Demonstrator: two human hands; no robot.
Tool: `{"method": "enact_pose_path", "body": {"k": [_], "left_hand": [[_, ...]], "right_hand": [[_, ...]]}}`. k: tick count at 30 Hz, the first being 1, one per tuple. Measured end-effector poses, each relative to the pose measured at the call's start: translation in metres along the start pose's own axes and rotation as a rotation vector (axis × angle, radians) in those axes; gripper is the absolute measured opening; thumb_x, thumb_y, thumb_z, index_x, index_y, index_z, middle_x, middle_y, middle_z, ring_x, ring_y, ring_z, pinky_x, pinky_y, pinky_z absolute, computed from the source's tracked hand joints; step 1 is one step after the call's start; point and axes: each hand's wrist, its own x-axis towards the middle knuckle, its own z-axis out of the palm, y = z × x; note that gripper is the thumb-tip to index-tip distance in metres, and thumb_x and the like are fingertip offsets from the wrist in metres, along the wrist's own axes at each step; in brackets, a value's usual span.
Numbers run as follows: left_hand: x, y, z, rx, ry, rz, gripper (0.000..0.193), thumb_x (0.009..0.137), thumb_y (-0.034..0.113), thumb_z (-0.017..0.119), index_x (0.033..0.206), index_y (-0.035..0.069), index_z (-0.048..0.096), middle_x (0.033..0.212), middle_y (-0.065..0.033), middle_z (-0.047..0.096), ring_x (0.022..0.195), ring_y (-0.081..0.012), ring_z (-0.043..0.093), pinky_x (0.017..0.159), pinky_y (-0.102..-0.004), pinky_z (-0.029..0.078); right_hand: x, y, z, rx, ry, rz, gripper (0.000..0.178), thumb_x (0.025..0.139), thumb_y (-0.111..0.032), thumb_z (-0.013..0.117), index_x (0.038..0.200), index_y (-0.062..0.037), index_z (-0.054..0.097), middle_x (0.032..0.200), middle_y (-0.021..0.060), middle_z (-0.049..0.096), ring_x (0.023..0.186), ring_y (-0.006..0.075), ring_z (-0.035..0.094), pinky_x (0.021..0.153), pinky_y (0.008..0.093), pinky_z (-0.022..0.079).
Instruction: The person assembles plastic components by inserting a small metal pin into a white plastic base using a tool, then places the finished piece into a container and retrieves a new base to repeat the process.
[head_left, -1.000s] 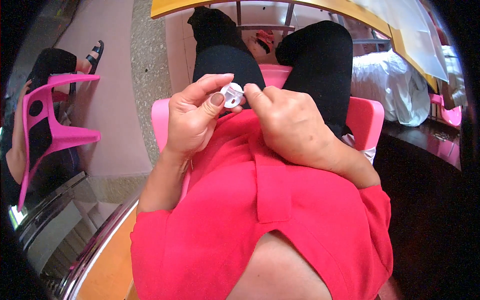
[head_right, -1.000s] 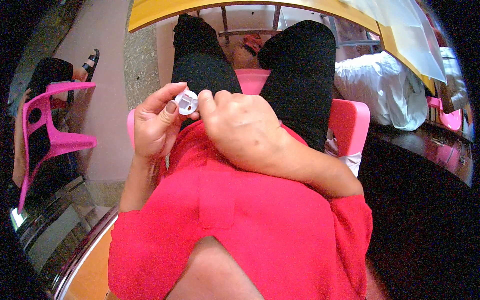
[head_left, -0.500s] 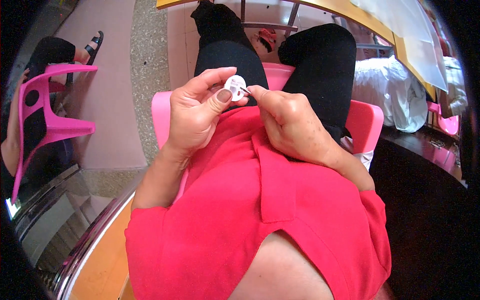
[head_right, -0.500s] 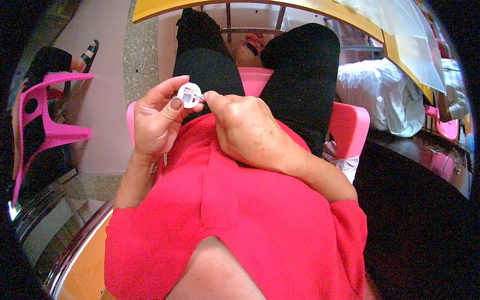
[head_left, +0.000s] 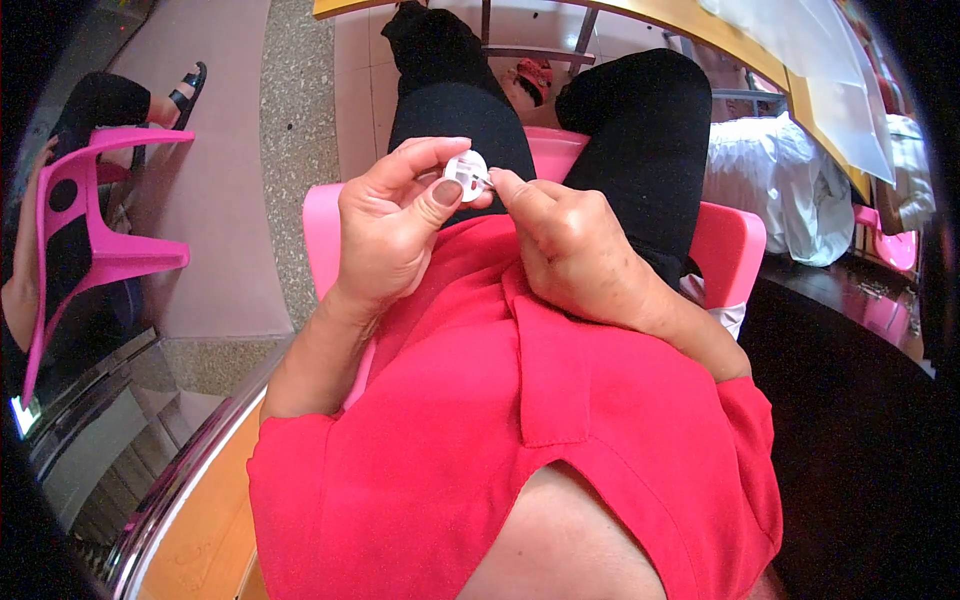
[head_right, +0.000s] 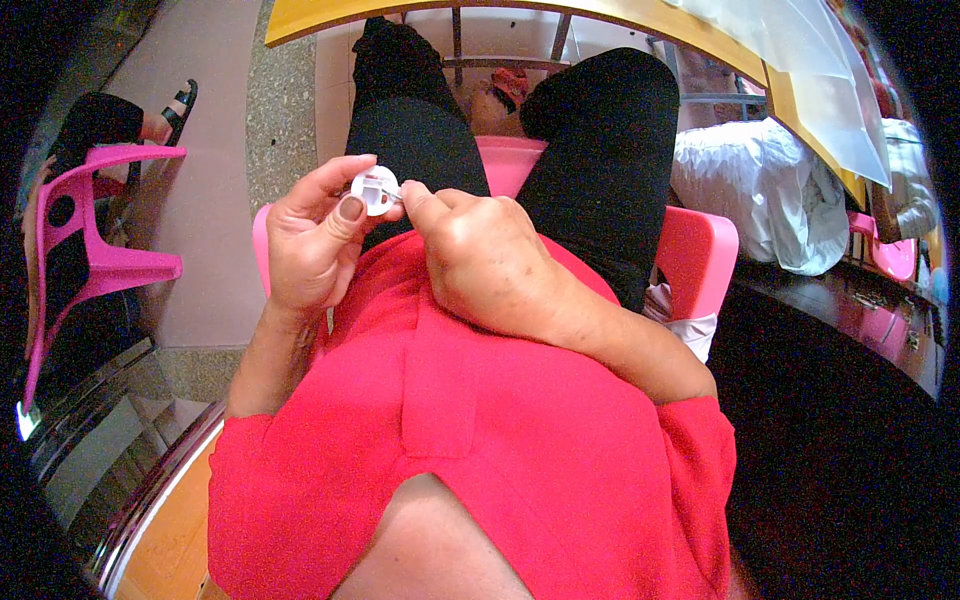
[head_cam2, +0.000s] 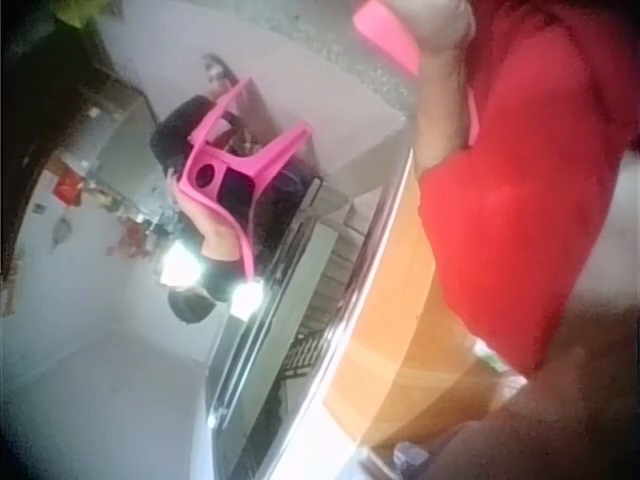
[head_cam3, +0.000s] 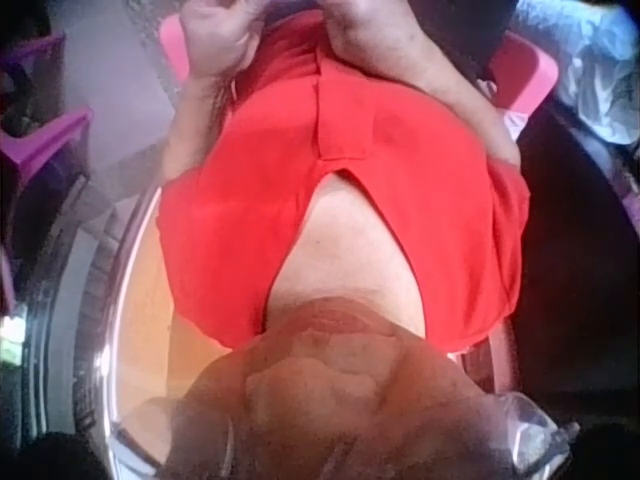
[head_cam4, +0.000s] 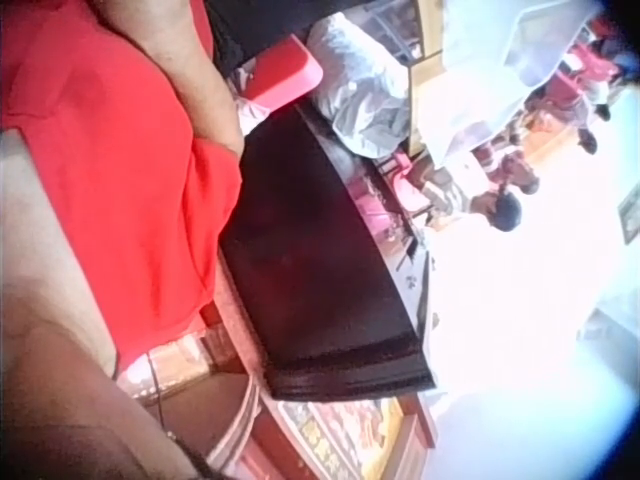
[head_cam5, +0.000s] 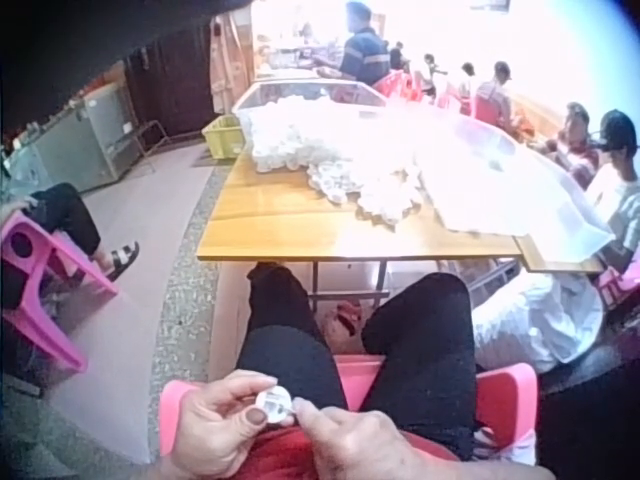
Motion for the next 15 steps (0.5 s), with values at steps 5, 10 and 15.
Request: {"method": "enact_pose_path", "body": {"k": [5,10,15], "left_hand": [[0.000,0.000,0.000,0.038,-0.012,0.022,0.027,0.088,0.000,0.060,0.114,-0.006,0.056,0.103,-0.0106,0.059,0.089,-0.0188,0.064,0.083,-0.0292,0.053],[0.000,-0.001,0.001,0.073,-0.014,0.048,0.025,0.087,-0.002,0.059,0.111,-0.008,0.058,0.104,-0.0099,0.055,0.093,-0.0193,0.063,0.085,-0.0292,0.053],[-0.001,0.001,0.004,0.145,-0.014,0.070,0.023,0.087,-0.003,0.059,0.109,-0.007,0.059,0.105,-0.0096,0.055,0.094,-0.0176,0.061,0.085,-0.0287,0.053]], "right_hand": [[0.000,-0.001,0.000,-0.078,-0.022,-0.017,0.047,0.068,0.009,0.056,0.115,0.0046,0.053,0.074,0.0199,0.059,0.063,0.0359,0.062,0.053,0.0392,0.050],[0.001,-0.004,-0.001,-0.292,-0.043,-0.077,0.032,0.076,-0.008,0.055,0.105,0.0065,0.055,0.072,0.0153,0.061,0.061,0.0288,0.064,0.052,0.0378,0.052],[0.002,-0.011,-0.006,-0.490,-0.068,-0.146,0.025,0.080,-0.011,0.054,0.099,0.0050,0.057,0.069,0.0101,0.060,0.057,0.0220,0.063,0.048,0.0339,0.051]]}}
